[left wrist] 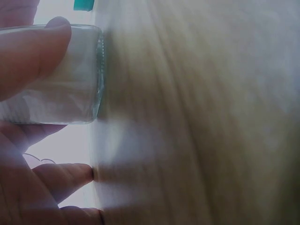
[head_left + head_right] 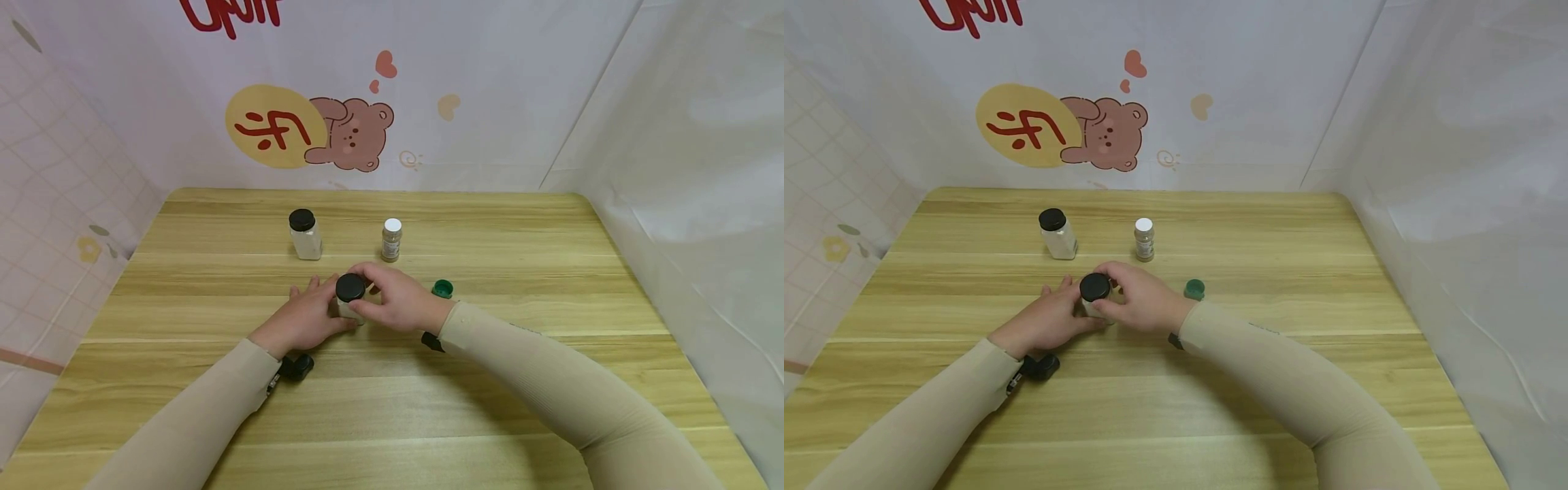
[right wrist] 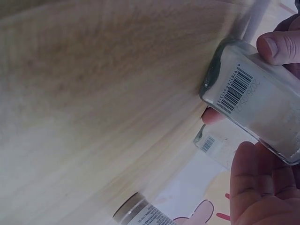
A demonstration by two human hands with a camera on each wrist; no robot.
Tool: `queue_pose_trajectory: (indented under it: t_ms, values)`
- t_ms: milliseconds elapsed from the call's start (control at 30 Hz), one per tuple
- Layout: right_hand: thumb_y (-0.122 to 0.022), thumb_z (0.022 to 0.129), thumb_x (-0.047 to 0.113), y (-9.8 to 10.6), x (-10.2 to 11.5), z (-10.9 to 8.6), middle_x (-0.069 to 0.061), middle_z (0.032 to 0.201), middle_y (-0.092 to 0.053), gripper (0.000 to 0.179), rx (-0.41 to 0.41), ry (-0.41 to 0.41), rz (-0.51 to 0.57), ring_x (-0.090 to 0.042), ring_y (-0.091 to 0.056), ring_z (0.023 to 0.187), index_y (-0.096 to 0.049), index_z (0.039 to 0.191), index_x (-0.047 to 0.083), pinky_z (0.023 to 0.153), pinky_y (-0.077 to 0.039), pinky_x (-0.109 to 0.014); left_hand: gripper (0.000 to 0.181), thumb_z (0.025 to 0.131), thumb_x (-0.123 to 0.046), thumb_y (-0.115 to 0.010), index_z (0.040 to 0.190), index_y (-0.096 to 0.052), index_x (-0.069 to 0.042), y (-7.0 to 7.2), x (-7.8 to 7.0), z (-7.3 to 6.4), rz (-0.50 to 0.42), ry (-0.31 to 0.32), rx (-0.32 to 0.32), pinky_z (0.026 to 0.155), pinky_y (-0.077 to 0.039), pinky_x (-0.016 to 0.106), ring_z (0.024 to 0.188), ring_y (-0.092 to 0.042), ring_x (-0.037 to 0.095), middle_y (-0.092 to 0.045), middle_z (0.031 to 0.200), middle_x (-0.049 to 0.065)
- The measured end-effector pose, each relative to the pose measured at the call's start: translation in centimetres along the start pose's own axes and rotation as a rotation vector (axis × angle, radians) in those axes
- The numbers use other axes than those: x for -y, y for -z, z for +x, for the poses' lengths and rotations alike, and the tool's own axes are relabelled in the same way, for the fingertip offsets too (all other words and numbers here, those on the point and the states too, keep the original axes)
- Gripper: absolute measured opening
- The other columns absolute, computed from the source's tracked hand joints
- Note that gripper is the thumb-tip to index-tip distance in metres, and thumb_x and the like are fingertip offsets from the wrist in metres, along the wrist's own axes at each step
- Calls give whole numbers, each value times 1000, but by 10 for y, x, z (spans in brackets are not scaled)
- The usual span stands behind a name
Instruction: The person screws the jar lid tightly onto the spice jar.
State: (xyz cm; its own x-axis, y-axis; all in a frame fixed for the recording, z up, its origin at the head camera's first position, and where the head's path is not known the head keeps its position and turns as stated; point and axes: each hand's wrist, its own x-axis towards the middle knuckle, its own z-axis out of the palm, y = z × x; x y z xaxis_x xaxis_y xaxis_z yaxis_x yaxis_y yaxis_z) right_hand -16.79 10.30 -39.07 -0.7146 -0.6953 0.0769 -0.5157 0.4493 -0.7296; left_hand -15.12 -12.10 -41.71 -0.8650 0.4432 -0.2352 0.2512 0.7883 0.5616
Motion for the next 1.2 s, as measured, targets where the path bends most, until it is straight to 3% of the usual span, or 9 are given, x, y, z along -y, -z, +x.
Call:
queue_pose_trajectory:
  t_ms: [300,633,867,1100,1200]
  values:
    - [-70,102,21,1,-1,0,-10,142,-62,59,8,-25,14,-22,-66,121,-47,152,0,105,-56,-42,87,96,-48,-76,167,-30,-27,0,0,0,22,2,1,116,-5,87,155,-15,62,-29,171,24]
    - [-70,102,20,0,0,0,-5,137,-65,43,1,-2,5,-19,-66,119,-56,141,7,102,-57,-39,86,95,-48,-76,166,-32,-30,1,-2,0,6,2,0,116,-4,87,155,-14,62,-28,171,24]
    - [-70,102,19,1,0,-1,-9,144,-61,55,5,-3,8,-22,-65,121,-49,149,2,104,-56,-39,87,95,-49,-76,167,-31,-28,0,-2,0,10,2,5,115,-4,87,155,-14,62,-28,171,24]
    - [-69,103,19,0,1,0,-7,138,-65,43,-3,8,0,-20,-66,120,-55,142,6,102,-56,-38,86,95,-48,-76,167,-32,-29,0,-1,0,6,2,1,116,-4,87,155,-14,61,-27,171,24]
    - [-70,102,21,0,0,0,-8,139,-64,47,-1,-3,2,-21,-66,120,-54,144,5,103,-56,-37,86,95,-47,-76,167,-32,-29,0,0,0,3,1,2,115,-3,87,155,-14,62,-27,171,24]
